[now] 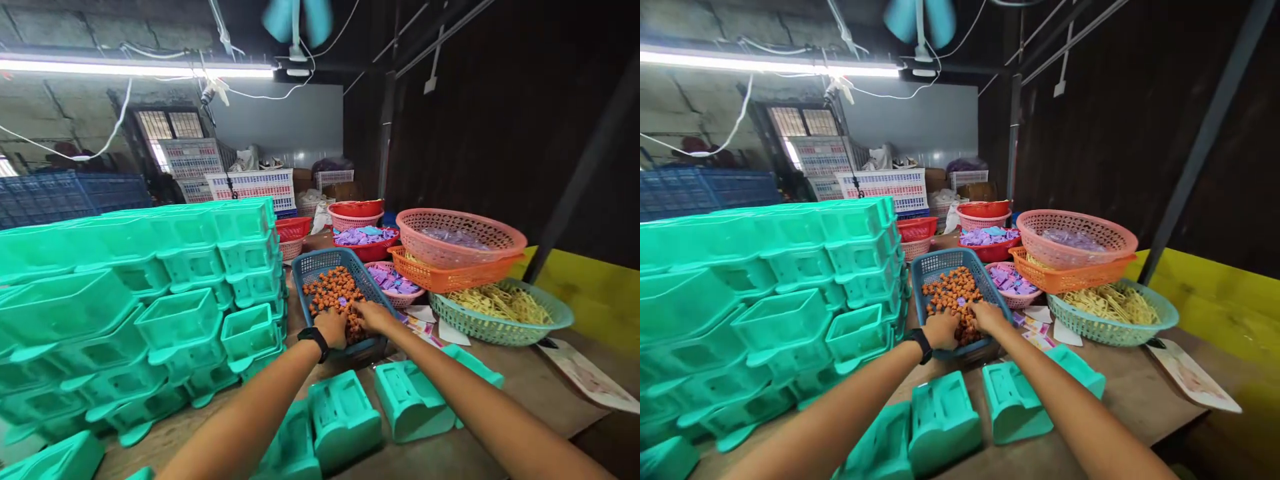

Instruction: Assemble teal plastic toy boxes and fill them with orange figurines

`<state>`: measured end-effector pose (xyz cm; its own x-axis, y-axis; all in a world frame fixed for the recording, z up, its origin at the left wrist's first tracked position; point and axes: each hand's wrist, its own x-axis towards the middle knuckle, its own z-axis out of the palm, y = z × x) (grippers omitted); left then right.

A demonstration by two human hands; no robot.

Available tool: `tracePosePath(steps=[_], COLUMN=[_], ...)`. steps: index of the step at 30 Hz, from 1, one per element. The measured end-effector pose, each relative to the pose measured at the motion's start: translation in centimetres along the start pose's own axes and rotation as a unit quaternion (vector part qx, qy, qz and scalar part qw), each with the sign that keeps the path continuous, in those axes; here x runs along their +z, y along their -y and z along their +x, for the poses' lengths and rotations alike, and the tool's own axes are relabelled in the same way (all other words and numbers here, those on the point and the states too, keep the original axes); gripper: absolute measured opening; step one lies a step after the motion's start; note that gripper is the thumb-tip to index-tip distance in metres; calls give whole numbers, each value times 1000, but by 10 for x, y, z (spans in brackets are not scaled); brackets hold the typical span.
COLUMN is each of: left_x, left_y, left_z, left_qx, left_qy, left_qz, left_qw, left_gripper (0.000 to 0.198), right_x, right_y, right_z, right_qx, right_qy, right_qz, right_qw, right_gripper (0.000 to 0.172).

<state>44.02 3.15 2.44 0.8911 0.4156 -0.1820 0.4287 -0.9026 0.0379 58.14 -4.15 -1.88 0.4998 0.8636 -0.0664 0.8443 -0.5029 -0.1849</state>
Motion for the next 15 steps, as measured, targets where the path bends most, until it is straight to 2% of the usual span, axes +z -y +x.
tracePosePath(steps=[4,8,11,15], left_x=[7,9,10,5], left_y=[-2,6,11,15], left_z=[26,33,33,32], left_qx=[-17,-2,7,16], left_qy=[46,54,43,1], left_qz=[-10,-51,-91,-151], left_qw=[999,997,995,988], left_gripper=[39,34,31,27], right_x=[-4,-26,-48,-76], right_y=[-10,-42,-77,-120], right_z=[3,-11,-42,-98], right_qx=[-4,-28,-40,-31], right_qy=[-29,-50,-29,-9], right_qz=[46,115,161,171], right_qw=[999,992,986,985], right_gripper=[32,31,39,55])
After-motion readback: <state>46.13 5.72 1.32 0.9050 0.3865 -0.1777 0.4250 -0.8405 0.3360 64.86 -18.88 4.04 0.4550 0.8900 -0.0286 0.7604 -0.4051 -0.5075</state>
